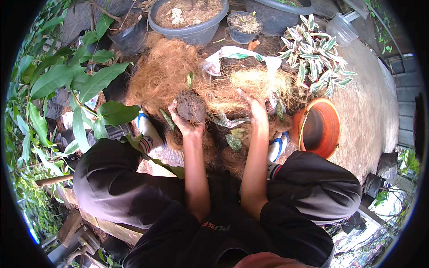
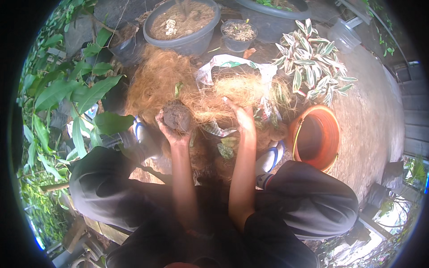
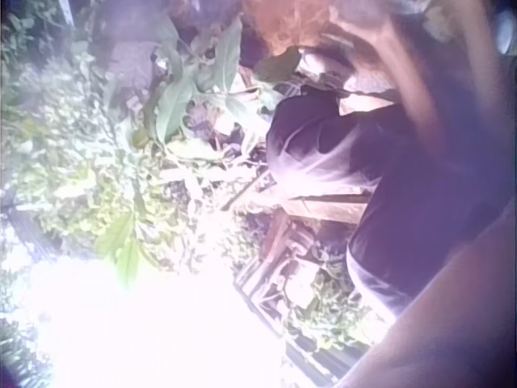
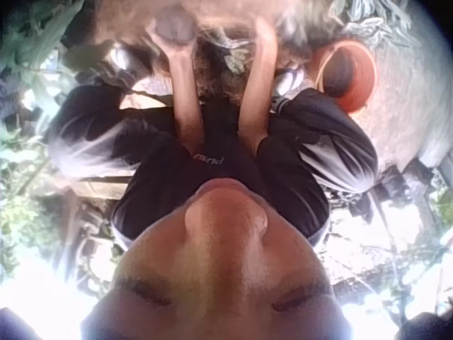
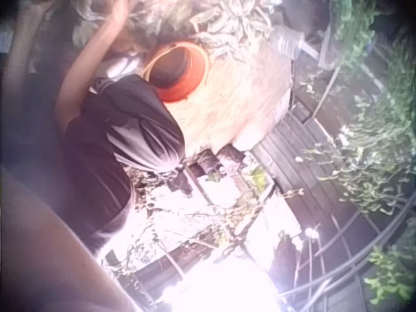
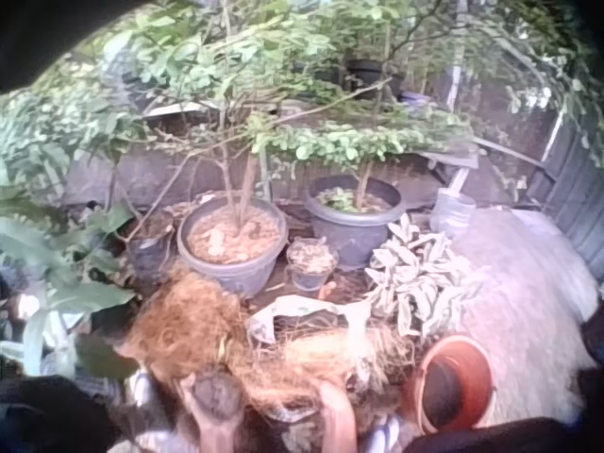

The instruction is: The person sits cross-legged and mixes dark soil with shredded coconut fiber by hand. They repeatedly scoop, crumble, and combine the materials into a loose pile, occasionally picking up and breaking apart clumps to ensure even mixing.

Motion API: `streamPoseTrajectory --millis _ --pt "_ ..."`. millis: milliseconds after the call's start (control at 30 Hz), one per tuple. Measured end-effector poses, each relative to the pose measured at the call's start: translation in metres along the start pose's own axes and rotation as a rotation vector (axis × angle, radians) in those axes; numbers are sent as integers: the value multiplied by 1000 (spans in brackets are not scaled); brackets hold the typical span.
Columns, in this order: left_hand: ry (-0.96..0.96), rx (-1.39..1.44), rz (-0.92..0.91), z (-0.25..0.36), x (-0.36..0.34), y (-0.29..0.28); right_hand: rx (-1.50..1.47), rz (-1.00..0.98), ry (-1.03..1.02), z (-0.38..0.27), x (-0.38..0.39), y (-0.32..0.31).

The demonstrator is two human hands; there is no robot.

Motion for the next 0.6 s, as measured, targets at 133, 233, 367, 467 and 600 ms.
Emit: streamPoseTrajectory --millis 133,233,367,467,600 --pt "101 -158 41 4 4 0 159 -55 -155 4 -9 0" --pt "261 -277 235 0 8 4 16 -76 -151 -2 -3 14" --pt "377 -401 332 2 2 -9 -239 -100 -20 -1 8 37" --pt "395 -401 409 4 2 -8 -305 -162 -6 1 17 52" --pt "441 -433 406 3 0 -6 -326 -163 108 11 29 66"
Point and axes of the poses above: each hand's wrist, its own x-axis away from the middle knuckle, its own y-axis out of the palm, z = x × y, the point moved 1 cm from there along -x, towards the middle knuckle, and after that the axes turned 14 degrees about -y, right-handed, at the moved point
